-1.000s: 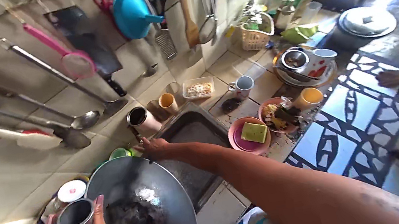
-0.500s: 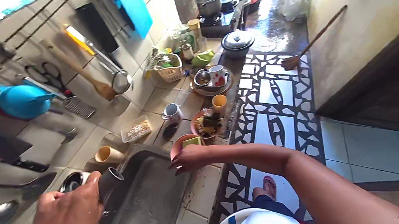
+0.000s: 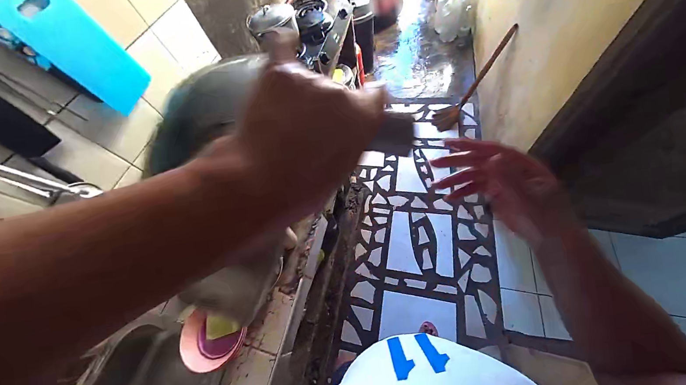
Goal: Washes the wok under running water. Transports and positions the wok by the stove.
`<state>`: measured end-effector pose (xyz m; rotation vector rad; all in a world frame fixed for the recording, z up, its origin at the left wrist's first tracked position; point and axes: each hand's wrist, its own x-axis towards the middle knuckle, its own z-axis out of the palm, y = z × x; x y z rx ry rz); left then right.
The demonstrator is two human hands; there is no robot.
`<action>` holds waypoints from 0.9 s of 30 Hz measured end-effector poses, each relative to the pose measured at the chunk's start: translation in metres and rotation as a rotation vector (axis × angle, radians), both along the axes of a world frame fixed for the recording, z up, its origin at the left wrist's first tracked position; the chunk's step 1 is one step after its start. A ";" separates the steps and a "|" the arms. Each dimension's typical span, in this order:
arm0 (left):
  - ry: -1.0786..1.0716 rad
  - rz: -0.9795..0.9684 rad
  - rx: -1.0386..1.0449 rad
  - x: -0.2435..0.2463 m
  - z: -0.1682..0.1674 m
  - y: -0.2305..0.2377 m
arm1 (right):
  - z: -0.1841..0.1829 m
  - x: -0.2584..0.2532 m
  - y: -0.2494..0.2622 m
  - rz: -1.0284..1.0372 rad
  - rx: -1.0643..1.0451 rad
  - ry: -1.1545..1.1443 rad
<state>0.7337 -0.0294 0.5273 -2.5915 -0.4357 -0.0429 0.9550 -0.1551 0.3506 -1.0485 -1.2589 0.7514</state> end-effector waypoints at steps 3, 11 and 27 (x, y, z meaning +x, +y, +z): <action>0.006 -0.306 -0.120 0.110 -0.023 -0.007 | 0.034 0.075 -0.025 -0.045 -0.096 0.054; 0.176 -0.833 -0.169 0.337 -0.181 0.025 | -0.056 0.200 -0.009 -0.257 -0.727 0.113; 0.621 -0.737 -0.486 0.572 -0.351 0.270 | -0.260 0.346 0.279 -0.749 -0.901 0.320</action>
